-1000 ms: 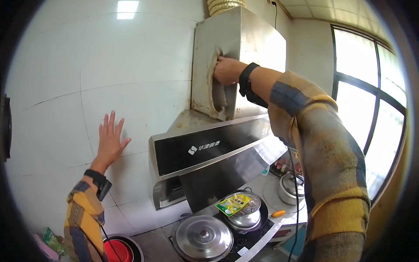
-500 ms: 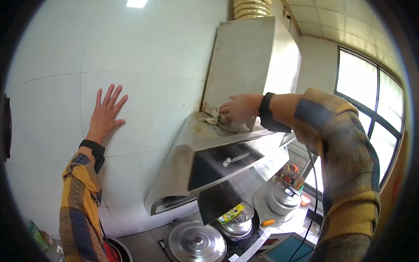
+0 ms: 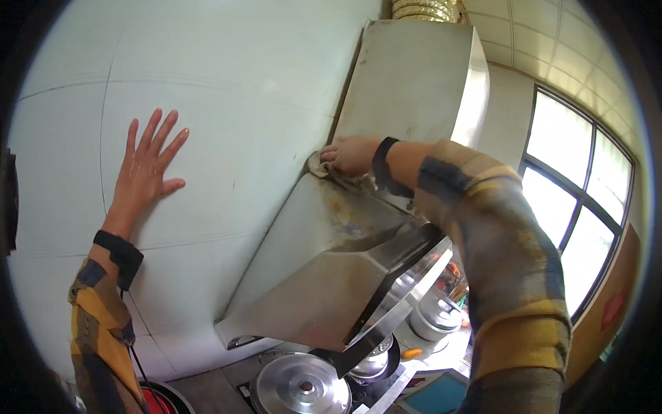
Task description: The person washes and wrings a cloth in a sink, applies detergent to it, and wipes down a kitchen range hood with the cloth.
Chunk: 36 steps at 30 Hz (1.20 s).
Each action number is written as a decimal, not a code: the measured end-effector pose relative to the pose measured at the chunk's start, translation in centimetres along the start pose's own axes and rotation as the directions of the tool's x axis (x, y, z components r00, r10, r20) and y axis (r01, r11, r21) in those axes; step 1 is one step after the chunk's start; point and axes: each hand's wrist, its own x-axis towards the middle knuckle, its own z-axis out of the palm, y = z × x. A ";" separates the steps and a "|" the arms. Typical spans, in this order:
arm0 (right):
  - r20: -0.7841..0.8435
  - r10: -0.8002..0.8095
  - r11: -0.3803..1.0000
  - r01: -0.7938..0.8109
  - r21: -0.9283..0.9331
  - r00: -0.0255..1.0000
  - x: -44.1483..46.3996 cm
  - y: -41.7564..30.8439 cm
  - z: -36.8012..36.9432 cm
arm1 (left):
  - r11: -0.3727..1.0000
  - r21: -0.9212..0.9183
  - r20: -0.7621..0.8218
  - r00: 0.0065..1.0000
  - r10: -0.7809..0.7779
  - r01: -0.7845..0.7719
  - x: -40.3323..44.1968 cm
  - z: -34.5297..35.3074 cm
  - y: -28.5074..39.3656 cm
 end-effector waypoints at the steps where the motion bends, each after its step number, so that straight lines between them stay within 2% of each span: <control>1: -0.013 0.006 0.999 -0.006 0.050 1.000 0.8 0.6 1.4 | 1.000 -0.002 0.004 1.000 0.002 -0.002 0.1 -0.2 0.1; 2: 0.052 0.090 0.971 -0.099 0.215 0.995 0.6 0.2 0.8 | 1.000 0.001 0.010 1.000 0.005 -0.005 0.1 -0.1 0.1; 4: 0.180 0.255 0.809 -0.311 0.499 0.950 0.2 -0.6 -0.3 | 1.000 0.018 0.023 1.000 0.002 -0.003 0.1 -0.2 0.0; 6: 0.354 0.163 0.797 -0.335 0.503 0.921 -1.3 -0.9 -1.5 | 1.000 0.028 0.032 0.999 -0.003 0.002 0.1 -0.3 0.0; 7: 0.391 0.122 0.710 -0.356 0.608 0.912 -3.0 -1.4 -1.9 | 0.999 0.050 0.039 0.999 -0.002 0.000 0.1 -0.4 0.0; 10: 0.480 0.118 0.459 -0.477 0.750 0.869 -8.5 -5.5 -8.0 | 0.999 0.031 0.059 0.998 -0.010 0.008 0.1 -0.4 -0.1; 11: 0.497 0.076 0.362 -0.488 0.794 0.865 -10.0 -6.3 -8.2 | 1.000 0.024 0.056 0.998 -0.010 0.009 0.1 -0.3 0.3; 13: 0.359 -0.003 0.215 -0.349 0.912 0.934 -11.8 -8.0 -10.8 | 0.999 0.028 0.052 0.998 -0.016 0.015 0.1 -0.2 0.2; 16: 0.406 -0.045 0.210 -0.389 0.897 0.913 -11.3 -8.5 -11.1 | 1.000 0.005 0.066 0.998 -0.017 0.017 0.1 -0.3 0.2; 17: 0.429 -0.084 0.247 -0.399 0.883 0.899 -10.7 -8.5 -11.8 | 1.000 0.017 0.057 0.998 -0.019 0.018 0.1 -0.2 0.1; 19: 0.431 -0.128 0.235 -0.395 0.888 0.893 -8.1 -7.7 -8.8 | 1.000 0.022 0.044 0.999 -0.018 0.017 0.0 0.0 0.3; 21: 0.488 -0.066 0.335 -0.441 0.833 0.871 -6.0 -7.0 -7.8 | 1.000 0.008 0.036 0.999 -0.009 0.009 0.0 0.5 0.4; 24: 0.473 -0.094 0.290 -0.431 0.855 0.876 -2.2 -4.0 -2.7 | 1.000 0.006 0.049 0.999 -0.021 0.020 -0.1 0.6 0.3; 25: 0.545 -0.014 0.296 -0.517 0.803 0.838 -1.8 -3.5 -2.6 | 1.000 0.000 0.056 0.998 -0.023 0.023 0.0 0.7 0.4; 28: 0.659 0.043 0.225 -0.650 0.726 0.751 -0.4 -3.6 -6.5 | 0.999 0.026 0.048 0.999 -0.020 0.019 0.0 0.4 0.6; 32: 0.614 0.037 0.243 -0.603 0.760 0.789 -0.2 -4.5 -7.7 | 1.000 0.015 0.030 0.999 -0.012 0.012 0.0 0.5 0.6; 36: 0.518 -0.061 0.143 -0.506 0.850 0.853 -2.2 -7.0 -11.7 | 1.000 0.011 0.038 0.999 -0.012 0.011 -0.1 0.5 0.6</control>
